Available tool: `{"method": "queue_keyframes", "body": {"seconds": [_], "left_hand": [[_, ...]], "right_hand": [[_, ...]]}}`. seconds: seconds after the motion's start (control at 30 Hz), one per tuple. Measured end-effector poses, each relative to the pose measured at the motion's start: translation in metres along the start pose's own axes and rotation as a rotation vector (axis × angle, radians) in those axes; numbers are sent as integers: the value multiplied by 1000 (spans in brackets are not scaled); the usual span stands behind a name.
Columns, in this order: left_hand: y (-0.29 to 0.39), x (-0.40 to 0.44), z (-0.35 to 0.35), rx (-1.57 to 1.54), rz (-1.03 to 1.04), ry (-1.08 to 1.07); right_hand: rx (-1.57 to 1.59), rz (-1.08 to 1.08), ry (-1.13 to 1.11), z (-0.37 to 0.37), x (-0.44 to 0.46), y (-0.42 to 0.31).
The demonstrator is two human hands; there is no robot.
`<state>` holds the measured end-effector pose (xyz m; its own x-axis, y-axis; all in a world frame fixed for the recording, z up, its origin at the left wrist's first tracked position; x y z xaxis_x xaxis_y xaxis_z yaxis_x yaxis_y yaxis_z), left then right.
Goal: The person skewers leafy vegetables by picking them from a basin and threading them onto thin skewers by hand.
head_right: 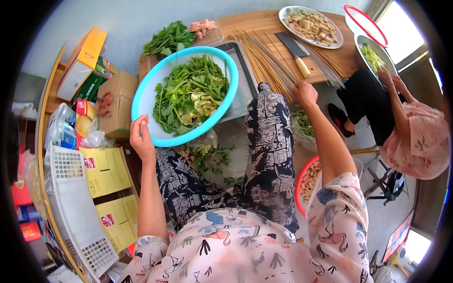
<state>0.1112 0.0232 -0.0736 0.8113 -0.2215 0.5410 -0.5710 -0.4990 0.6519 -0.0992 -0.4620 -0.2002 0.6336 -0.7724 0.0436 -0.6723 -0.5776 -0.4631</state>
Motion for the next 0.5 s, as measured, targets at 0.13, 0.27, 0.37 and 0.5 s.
{"method": "queue_keyframes", "body": {"seconds": [0.13,0.27,0.37,0.5], "left_hand": [[0,0,-2,5,-37,-39],[0,0,-2,-33,-18,-48],[0,0,-3,-31,-2,-38],[10,5,-7,36,34,-72]], "right_hand": [[-4,-48,10,-13,-5,-12],[244,-66,-72,-20,4,-8],[931,263,-542,-41,-10,-24],[1673,551,-696,-94,-52,-91]]}}
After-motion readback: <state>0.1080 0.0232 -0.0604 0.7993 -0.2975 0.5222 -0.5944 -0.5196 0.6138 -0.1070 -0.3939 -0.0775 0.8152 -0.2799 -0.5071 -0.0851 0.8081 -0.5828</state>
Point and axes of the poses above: each hand's wrist, its own x-axis towards the middle knuckle, its own z-axis out of the palm, y = z × x, the point moved 4 cm from there along x, towards the middle knuckle, and after that the axes turned 9 degrees about x, right-handed, at the moved point
